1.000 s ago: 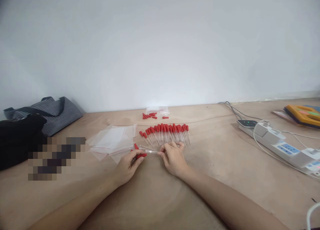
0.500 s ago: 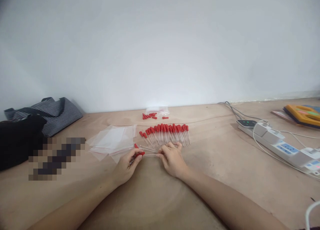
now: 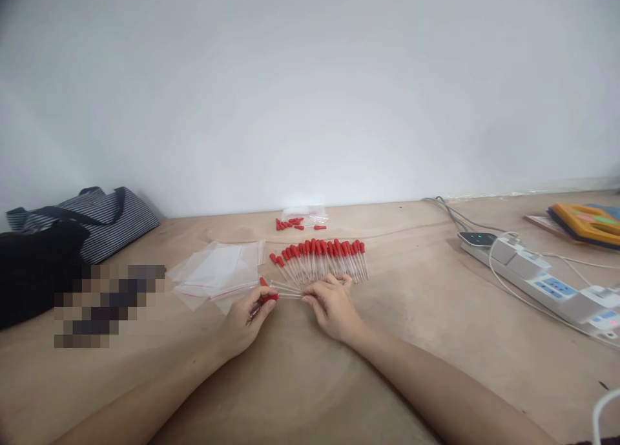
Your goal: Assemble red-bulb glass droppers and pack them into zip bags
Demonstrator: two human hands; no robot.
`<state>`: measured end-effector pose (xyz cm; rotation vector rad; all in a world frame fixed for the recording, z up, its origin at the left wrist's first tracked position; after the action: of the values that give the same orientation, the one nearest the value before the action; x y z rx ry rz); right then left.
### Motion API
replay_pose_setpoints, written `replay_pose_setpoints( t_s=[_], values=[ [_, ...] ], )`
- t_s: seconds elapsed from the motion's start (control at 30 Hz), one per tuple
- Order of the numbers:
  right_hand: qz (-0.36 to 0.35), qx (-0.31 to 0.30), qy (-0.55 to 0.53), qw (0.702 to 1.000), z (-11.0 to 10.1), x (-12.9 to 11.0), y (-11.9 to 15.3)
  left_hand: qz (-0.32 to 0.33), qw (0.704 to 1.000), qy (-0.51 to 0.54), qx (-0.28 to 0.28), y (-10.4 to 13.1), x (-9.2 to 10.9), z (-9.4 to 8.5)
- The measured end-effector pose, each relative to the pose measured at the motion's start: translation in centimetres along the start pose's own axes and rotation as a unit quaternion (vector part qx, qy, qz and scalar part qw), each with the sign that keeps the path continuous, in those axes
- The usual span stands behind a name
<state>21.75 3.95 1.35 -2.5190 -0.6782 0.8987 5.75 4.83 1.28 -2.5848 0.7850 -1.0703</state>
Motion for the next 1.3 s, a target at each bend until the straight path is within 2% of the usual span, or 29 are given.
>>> replay_pose_setpoints(
  t_s=[0.13, 0.33, 0.53, 0.87, 1.1, 1.3],
  values=[
    [-0.027, -0.024, 0.018, 0.999, 0.2, -0.5, 0.0, 0.022, 1.0, -0.006, 0.004, 0.0, 0.3, -0.1],
    [-0.015, -0.012, 0.034, 0.999, 0.5, -0.4, -0.1, 0.06, 0.998, -0.026, 0.01, 0.0, 0.7, 0.0],
    [-0.037, 0.001, 0.049, 0.998, 0.4, -0.9, -0.1, 0.084, 0.993, -0.068, 0.042, 0.2, 1.3, -0.2],
    [-0.062, 0.008, 0.082, 0.995, 0.0, -1.9, 0.2, 0.125, 0.983, -0.121, 0.053, 0.5, 2.1, -0.1],
    [-0.008, 0.009, -0.001, 1.0, -0.1, -1.2, -0.1, 0.085, 0.99, -0.062, 0.097, 0.2, 1.5, -0.6],
    [0.022, 0.016, -0.017, 0.999, -0.3, -1.5, -0.1, 0.065, 0.989, -0.028, 0.128, 0.0, 1.3, -1.2]
  ],
)
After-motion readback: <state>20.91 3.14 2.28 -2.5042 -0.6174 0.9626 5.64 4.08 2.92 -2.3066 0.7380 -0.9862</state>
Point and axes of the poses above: each hand's wrist, its own y-axis away from the middle knuckle, its own z-axis out of the palm, x = y × z, the point moved 7 cm from there along -y, towards the middle knuckle, and after that the axes turned 1 degree about -z, right-handed, at the moved point
